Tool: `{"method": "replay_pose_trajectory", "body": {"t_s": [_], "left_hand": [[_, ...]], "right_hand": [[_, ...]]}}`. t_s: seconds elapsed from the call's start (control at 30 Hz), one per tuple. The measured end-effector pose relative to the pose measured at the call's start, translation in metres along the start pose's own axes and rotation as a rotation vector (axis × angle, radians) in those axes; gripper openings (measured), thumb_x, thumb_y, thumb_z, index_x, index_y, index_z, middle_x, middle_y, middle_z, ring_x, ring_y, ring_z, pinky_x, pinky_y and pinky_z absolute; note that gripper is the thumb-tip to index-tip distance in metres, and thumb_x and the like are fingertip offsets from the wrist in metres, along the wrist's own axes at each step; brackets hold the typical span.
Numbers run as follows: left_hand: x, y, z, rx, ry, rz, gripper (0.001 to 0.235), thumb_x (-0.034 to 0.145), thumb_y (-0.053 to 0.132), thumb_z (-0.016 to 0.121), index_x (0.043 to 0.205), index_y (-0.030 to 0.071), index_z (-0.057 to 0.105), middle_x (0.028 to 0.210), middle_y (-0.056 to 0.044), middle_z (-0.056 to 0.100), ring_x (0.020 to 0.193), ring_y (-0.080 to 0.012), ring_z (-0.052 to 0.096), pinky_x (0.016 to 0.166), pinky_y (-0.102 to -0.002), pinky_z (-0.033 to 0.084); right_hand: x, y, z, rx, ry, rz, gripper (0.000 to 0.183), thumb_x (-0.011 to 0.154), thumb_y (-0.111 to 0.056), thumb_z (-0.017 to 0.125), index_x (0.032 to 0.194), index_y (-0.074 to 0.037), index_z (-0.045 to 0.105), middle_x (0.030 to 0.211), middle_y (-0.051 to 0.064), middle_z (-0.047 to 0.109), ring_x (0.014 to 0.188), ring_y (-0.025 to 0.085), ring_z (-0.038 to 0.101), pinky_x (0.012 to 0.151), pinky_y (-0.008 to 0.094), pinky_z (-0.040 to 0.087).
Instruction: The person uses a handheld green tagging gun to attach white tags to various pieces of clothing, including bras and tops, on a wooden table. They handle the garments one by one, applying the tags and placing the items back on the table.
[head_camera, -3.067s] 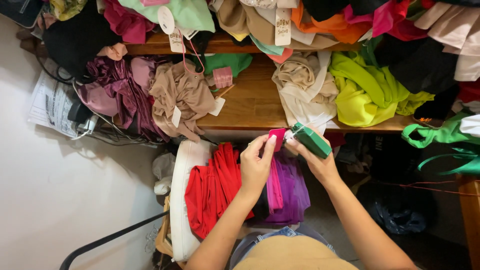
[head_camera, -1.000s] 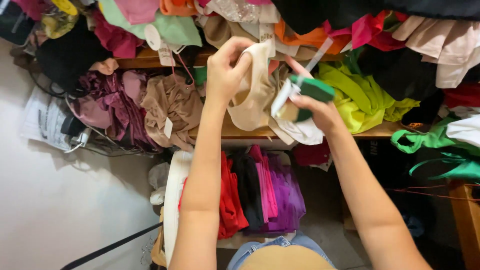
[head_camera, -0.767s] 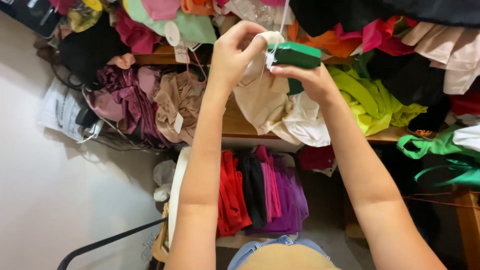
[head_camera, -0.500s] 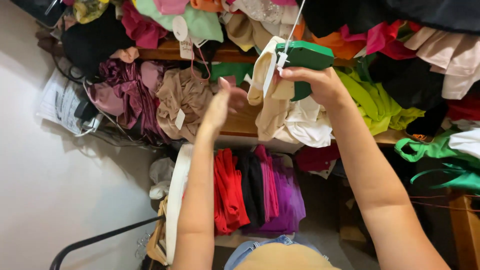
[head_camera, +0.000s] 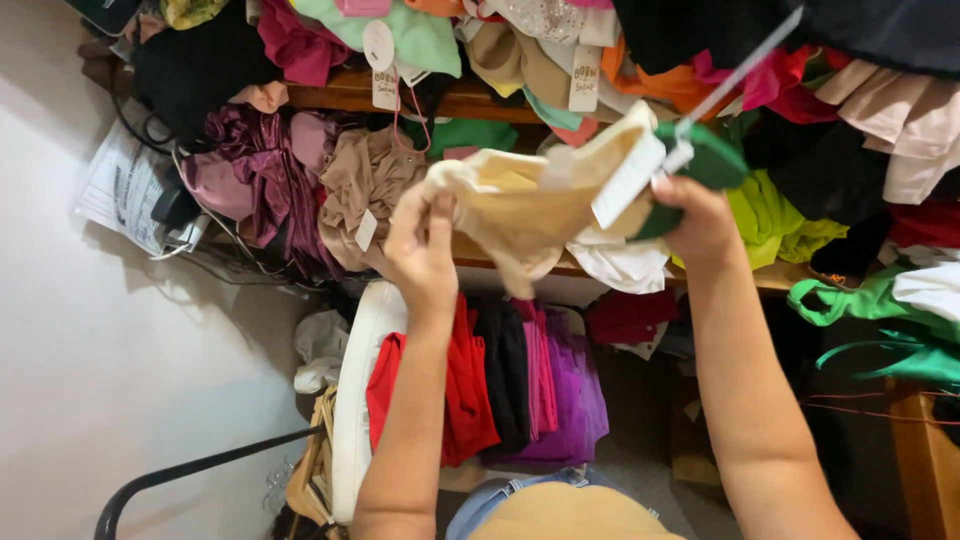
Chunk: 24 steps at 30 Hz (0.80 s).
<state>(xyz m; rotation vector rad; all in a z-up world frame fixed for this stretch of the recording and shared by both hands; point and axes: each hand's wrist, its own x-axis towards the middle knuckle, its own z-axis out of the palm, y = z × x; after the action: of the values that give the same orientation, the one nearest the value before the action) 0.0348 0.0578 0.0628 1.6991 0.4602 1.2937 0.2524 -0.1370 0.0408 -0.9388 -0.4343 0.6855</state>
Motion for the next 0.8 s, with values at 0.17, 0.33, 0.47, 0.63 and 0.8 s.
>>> {"method": "replay_pose_trajectory", "body": {"t_s": [0.17, 0.33, 0.47, 0.63, 0.8], "left_hand": [[-0.077, -0.051, 0.011, -0.278, -0.057, -0.524, 0.014, 0.102, 0.026, 0.059, 0.095, 0.014, 0.062, 0.077, 0.006, 0.051, 0.075, -0.0062, 0.05, 0.068, -0.021, 0.045], [-0.124, -0.077, 0.012, -0.785, -0.235, -1.346, 0.046, 0.096, 0.04, 0.069, 0.126, 0.006, 0.064, 0.118, -0.006, 0.072, 0.105, -0.0161, 0.071, 0.088, -0.03, 0.06], [-0.157, -0.12, 0.013, -0.697, -0.254, -1.34, 0.042, 0.091, 0.016, 0.08, 0.126, -0.003, 0.067, 0.11, -0.015, 0.075, 0.096, -0.0225, 0.076, 0.08, -0.034, 0.064], [-0.125, -0.073, 0.009, -0.457, -0.244, -0.992, 0.039, 0.089, 0.016, 0.082, 0.121, -0.003, 0.069, 0.095, -0.011, 0.076, 0.083, -0.0139, 0.073, 0.07, -0.027, 0.063], [-0.133, -0.066, 0.006, -0.038, -0.57, -0.504, 0.026, 0.09, 0.036, 0.081, 0.1, 0.012, 0.077, 0.085, -0.008, 0.069, 0.086, -0.0226, 0.066, 0.082, -0.039, 0.054]], "right_hand": [[-0.047, 0.074, -0.06, 0.01, 0.095, 0.053, 0.018, 0.082, -0.014, 0.072, 0.096, -0.003, 0.073, 0.082, 0.009, 0.073, 0.078, 0.024, 0.076, 0.074, 0.04, 0.063], [-0.078, 0.136, -0.114, -0.056, 0.185, 0.04, 0.015, 0.081, -0.007, 0.076, 0.093, 0.002, 0.072, 0.08, 0.013, 0.072, 0.074, 0.021, 0.074, 0.07, 0.04, 0.062], [-0.098, 0.149, -0.131, -0.144, 0.218, 0.078, 0.02, 0.08, -0.005, 0.076, 0.099, 0.002, 0.074, 0.084, 0.015, 0.074, 0.077, 0.021, 0.074, 0.069, 0.042, 0.062], [-0.112, 0.082, -0.048, -0.312, 0.301, 0.06, 0.039, 0.075, -0.005, 0.082, 0.112, -0.001, 0.072, 0.101, 0.012, 0.074, 0.092, 0.02, 0.071, 0.08, 0.044, 0.06], [-0.117, 0.027, 0.011, -0.636, -0.205, -0.03, 0.038, 0.072, -0.009, 0.083, 0.107, 0.001, 0.074, 0.139, 0.028, 0.058, 0.14, 0.038, 0.046, 0.116, 0.047, 0.032]]}}
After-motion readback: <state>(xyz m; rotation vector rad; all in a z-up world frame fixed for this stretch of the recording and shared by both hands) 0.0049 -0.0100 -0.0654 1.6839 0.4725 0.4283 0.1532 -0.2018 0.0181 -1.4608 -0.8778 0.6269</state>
